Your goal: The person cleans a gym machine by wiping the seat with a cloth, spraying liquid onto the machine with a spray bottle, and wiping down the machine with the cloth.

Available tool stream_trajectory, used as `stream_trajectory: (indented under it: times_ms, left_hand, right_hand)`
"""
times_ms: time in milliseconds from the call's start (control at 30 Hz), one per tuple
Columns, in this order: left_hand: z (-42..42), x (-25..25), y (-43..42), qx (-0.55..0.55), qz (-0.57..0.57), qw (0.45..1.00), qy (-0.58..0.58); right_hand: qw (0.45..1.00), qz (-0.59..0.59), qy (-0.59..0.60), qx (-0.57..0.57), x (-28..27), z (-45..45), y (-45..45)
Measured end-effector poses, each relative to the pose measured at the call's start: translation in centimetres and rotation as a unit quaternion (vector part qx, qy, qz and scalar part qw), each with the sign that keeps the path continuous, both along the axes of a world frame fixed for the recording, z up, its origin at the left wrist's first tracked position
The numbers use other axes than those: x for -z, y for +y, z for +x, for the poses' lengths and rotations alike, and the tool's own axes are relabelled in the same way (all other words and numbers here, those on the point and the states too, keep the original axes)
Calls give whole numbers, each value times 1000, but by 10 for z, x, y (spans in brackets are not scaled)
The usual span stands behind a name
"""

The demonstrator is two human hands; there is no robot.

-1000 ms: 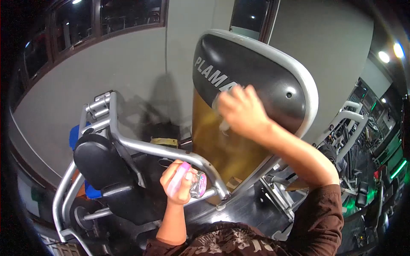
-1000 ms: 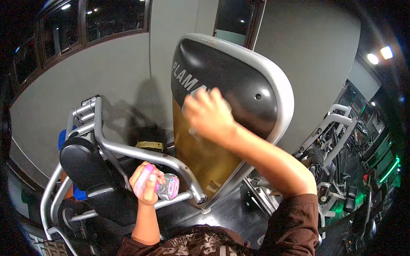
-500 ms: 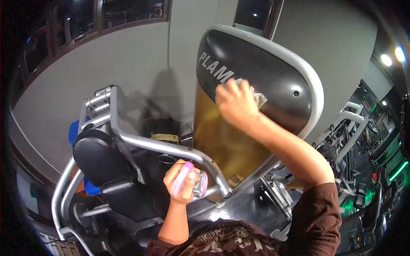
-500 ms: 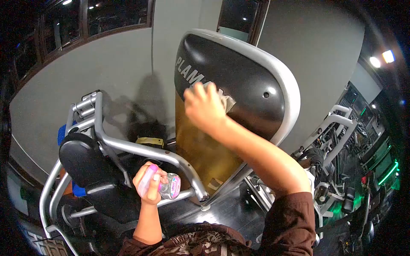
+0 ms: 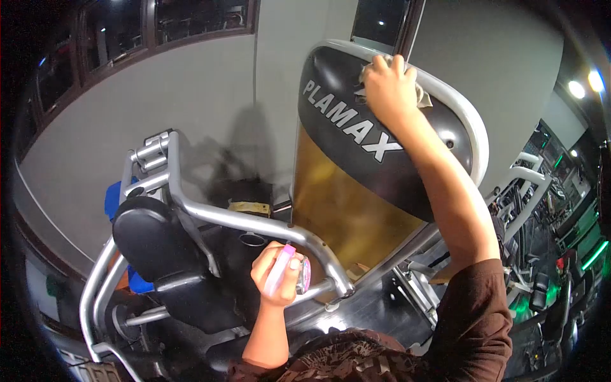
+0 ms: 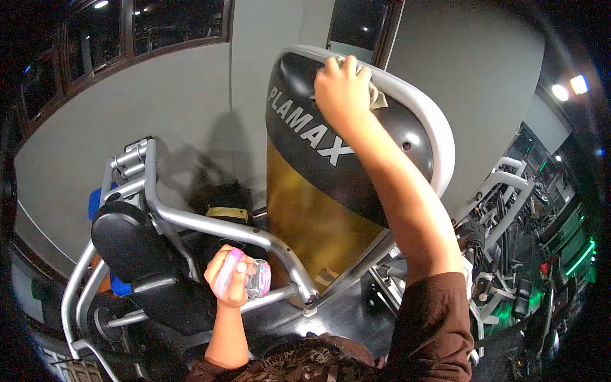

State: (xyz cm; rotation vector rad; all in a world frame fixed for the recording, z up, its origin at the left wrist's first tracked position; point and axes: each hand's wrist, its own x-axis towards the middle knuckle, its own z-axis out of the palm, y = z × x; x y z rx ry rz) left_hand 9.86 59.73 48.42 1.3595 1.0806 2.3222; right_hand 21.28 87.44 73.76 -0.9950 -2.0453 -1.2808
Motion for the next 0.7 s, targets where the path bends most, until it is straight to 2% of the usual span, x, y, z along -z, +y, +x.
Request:
stream_trajectory:
  times_ms: [67, 200, 267, 333, 433, 500, 600, 700]
  left_hand:
    - [-3, 1, 0, -19, 11, 1000, 20]
    - [-7, 3, -1, -23, 10, 1000, 13]
    - [-7, 3, -2, -25, 9, 999, 19]
    - [-6, 1, -3, -23, 10, 999, 21]
    - [-7, 0, -3, -18, 14, 1000, 17]
    - [-6, 0, -4, -10, 10, 1000, 0]
    - [-3, 1, -3, -15, 2, 1000, 9]
    - [-3, 6, -2, -2, 3, 1000, -6]
  right_hand:
    - [998, -54, -34, -25, 8, -3, -16]
    - [981, -80, -156, -86, 41, 1, -41]
    - [957, -135, -248, -69, 55, 7, -71]
    - [921, -172, -335, -104, 84, 19, -82]
    - [916, -164, -345, -122, 85, 31, -93]
    - [956, -137, -228, -122, 56, 32, -89]
    - [983, -93, -96, -129, 18, 30, -73]
    - [980, -87, -139, -112, 35, 21, -66]
